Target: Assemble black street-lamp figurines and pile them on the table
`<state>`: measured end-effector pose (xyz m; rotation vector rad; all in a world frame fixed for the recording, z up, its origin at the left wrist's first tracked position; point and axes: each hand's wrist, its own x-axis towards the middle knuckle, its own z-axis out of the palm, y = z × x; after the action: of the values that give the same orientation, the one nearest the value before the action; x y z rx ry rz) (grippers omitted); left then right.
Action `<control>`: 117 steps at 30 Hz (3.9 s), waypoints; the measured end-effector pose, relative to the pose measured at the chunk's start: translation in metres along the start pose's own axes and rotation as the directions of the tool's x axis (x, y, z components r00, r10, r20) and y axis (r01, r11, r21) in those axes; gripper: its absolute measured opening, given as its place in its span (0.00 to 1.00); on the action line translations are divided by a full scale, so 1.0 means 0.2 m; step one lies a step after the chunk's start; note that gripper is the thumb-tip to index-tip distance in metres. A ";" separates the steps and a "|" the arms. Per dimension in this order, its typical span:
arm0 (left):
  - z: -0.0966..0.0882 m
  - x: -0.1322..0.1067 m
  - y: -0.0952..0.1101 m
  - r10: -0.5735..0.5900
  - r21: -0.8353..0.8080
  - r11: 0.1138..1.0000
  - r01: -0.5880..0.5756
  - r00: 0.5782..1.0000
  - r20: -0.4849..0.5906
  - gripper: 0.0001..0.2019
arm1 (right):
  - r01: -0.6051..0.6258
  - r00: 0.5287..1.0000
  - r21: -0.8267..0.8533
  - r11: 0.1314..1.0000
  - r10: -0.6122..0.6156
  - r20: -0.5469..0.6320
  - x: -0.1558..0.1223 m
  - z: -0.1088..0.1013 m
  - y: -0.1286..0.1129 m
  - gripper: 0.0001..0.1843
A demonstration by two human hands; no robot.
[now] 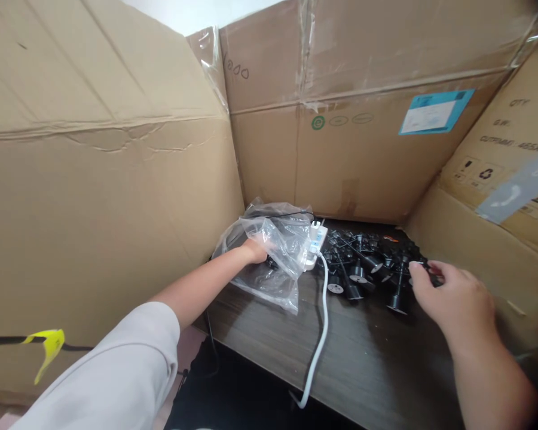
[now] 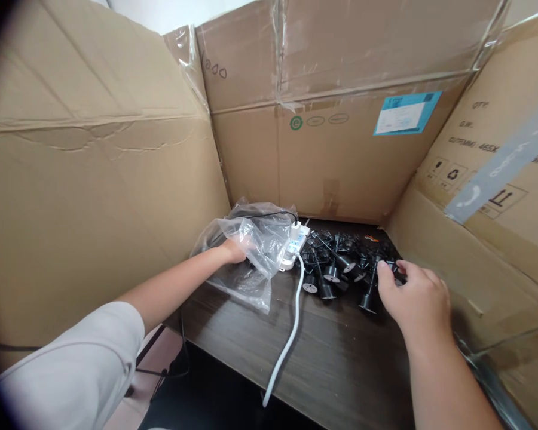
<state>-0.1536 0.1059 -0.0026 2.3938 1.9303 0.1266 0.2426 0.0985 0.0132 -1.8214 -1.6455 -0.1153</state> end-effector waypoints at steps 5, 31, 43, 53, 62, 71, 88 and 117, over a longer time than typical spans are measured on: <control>-0.01 0.00 0.01 0.045 0.044 0.998 -0.048 0.996 0.079 0.09 | -0.030 0.999 -0.008 1.000 0.031 0.018 0.01 0.00 0.00 0.30; -0.10 -0.34 -0.03 0.207 -0.200 0.945 -0.258 0.948 -0.243 0.21 | -0.054 0.999 0.015 0.998 0.054 -0.008 0.00 -0.02 -0.01 0.27; -0.17 -0.67 0.14 0.041 -0.650 0.648 -0.397 0.871 -0.490 0.08 | -0.022 0.999 0.109 0.994 0.025 -0.020 -0.02 -0.03 -0.03 0.27; -0.10 -0.72 0.53 -0.274 -0.932 -0.215 -0.292 0.934 -0.229 0.14 | 0.284 0.947 0.313 0.906 -0.214 -0.241 -0.15 -0.05 -0.15 0.18; 0.10 -0.66 0.84 -0.171 -0.872 -0.489 0.011 0.979 0.108 0.12 | -0.320 0.650 0.856 0.406 -0.563 0.510 -0.52 -0.05 -0.46 0.17; 0.19 -0.66 0.88 -0.217 -0.879 -0.473 0.069 0.957 0.192 0.15 | -0.326 0.673 0.808 0.491 -0.479 0.563 -0.58 -0.01 -0.47 0.14; 0.24 -0.68 0.86 -0.306 -0.949 -0.306 -0.079 0.952 0.019 0.09 | -0.607 0.530 0.711 0.355 -0.485 0.695 -0.59 0.01 -0.47 0.14; 0.19 -0.66 0.85 -0.223 -0.849 -0.527 0.040 0.957 0.184 0.11 | -0.572 0.573 0.693 0.440 -0.390 0.721 -0.56 -0.03 -0.51 0.19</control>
<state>-0.0127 -0.0594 -0.0256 0.5900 0.8492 1.3530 0.1302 -0.0022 0.0049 -1.0065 -1.5317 1.6830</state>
